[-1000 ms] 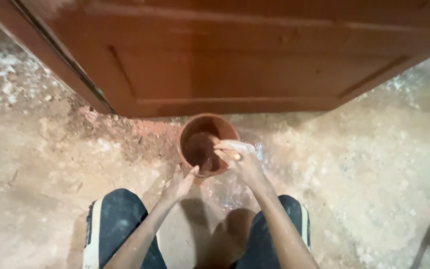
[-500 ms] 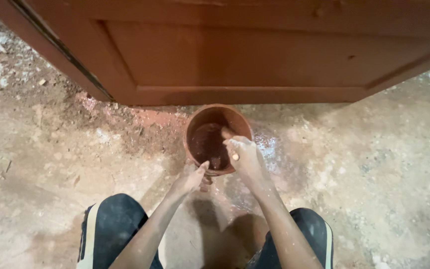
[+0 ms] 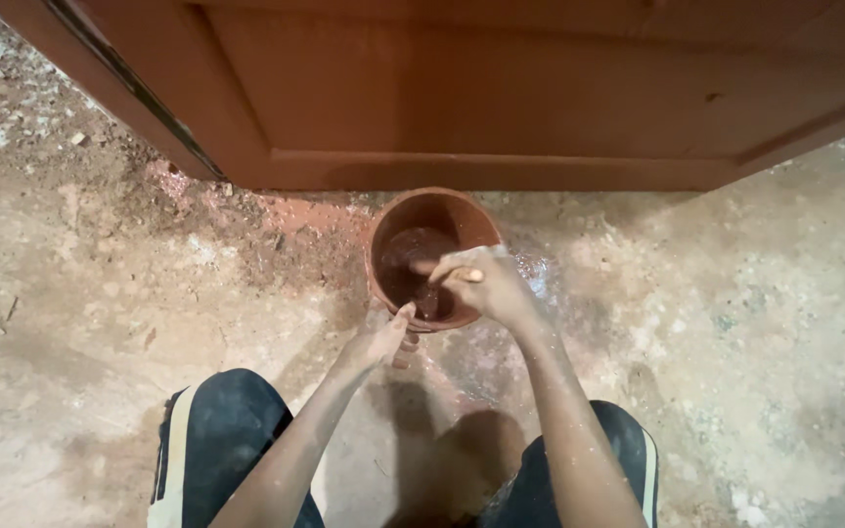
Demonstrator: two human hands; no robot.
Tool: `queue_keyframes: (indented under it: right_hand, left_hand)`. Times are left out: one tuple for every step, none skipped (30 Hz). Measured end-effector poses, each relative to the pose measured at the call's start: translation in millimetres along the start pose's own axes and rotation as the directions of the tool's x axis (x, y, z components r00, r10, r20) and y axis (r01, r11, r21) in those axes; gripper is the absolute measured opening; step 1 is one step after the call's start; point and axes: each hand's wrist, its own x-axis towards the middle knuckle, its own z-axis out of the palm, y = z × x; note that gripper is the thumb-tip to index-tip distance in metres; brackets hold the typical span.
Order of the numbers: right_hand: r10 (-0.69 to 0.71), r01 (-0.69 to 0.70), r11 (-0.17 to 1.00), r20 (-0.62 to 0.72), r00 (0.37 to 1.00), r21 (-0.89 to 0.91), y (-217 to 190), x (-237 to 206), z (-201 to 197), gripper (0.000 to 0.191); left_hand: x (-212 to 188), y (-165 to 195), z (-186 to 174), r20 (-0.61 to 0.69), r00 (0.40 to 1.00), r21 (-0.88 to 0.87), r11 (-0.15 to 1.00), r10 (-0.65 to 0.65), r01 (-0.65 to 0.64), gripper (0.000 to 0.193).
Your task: The person paints a wooden door panel with reddish-brown paint, dipping a paintbrush into a small pot on the floor and brushing the paint across the door surface, steadying the door with the other hand. They repeatedly reload the brush and work across different sections of the panel.
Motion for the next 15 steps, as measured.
queue_keyframes:
  right_hand:
    - [-0.022,0.023,1.0,-0.078,0.997,0.013,1.4,-2.6,-0.6,0.023]
    - [-0.105,0.107,0.994,-0.147,0.984,0.009,2.6,-3.4,2.0,0.023]
    - [-0.185,0.19,0.982,-0.215,0.959,0.0,3.7,-2.9,7.6,0.023]
    - [-0.263,0.271,0.963,-0.282,0.923,-0.013,4.7,-1.2,14.4,0.023]
    - [-0.201,0.219,0.974,-0.231,0.952,0.055,4.8,2.1,23.7,0.022]
    - [-0.141,0.163,0.98,-0.173,0.975,0.119,4.0,6.9,32.7,0.02]
    - [-0.083,0.102,0.979,-0.109,0.991,0.178,3.9,9.6,36.8,0.02]
    - [-0.131,0.137,0.978,-0.043,0.99,0.159,3.1,12.0,39.0,0.02]
    - [-0.181,0.176,0.974,0.023,0.983,0.139,2.2,13.8,38.4,0.021]
    - [-0.234,0.222,0.967,0.091,0.968,0.124,1.0,14.3,35.1,0.022]
    - [-0.113,0.106,0.992,0.122,0.986,0.061,-0.5,13.8,30.0,0.022]
    - [0.014,-0.013,1.0,0.147,0.989,-0.006,-1.7,11.4,22.3,0.023]
    - [0.14,-0.129,0.989,0.164,0.977,-0.074,-3.5,9.1,16.0,0.023]
    - [0.062,-0.054,0.991,0.058,0.996,-0.126,-5.3,7.2,11.4,0.023]
    - [-0.025,0.016,0.983,-0.046,0.999,-0.184,-6.4,5.2,7.7,0.024]
  left_hand:
    - [-1.9,0.7,0.2,0.0,1.0,0.006,1.0,0.008,-0.008,0.061]
    - [-2.8,1.0,0.0,-0.001,1.0,0.012,1.0,0.017,-0.017,0.06]
    - [-2.9,0.7,0.2,0.0,1.0,0.02,0.999,0.026,-0.026,0.06]
    - [-2.1,0.0,-0.2,0.013,1.0,0.004,1.0,0.023,-0.023,0.06]
    - [-0.9,-1.1,-0.2,0.025,1.0,-0.014,1.0,0.019,-0.019,0.06]
    - [0.5,-2.1,-1.1,0.036,0.999,-0.033,0.999,0.015,-0.014,0.059]
    - [2.5,-3.0,-1.2,0.047,0.999,-0.022,1.0,-0.017,0.018,0.058]
    - [4.5,-3.5,-1.4,0.059,0.997,-0.009,0.999,-0.049,0.05,0.056]
    - [6.1,-3.8,-1.4,0.071,0.995,0.004,0.997,-0.076,0.076,0.055]
    - [6.9,-3.9,-1.9,0.08,0.996,-0.007,0.999,-0.035,0.036,0.053]
    - [7.2,-3.4,-1.8,0.087,0.996,-0.02,1.0,0.002,0.0,0.05]
    - [6.7,-2.7,-2.0,0.096,0.995,-0.033,0.999,0.037,-0.034,0.048]
    - [6.1,-1.0,-1.5,0.114,0.993,-0.055,0.998,0.02,-0.014,0.046]
    - [5.0,1.2,-0.9,0.134,0.991,-0.077,0.997,0.004,0.007,0.044]
    - [3.6,3.8,-0.6,0.154,0.988,-0.097,0.995,-0.01,0.025,0.043]
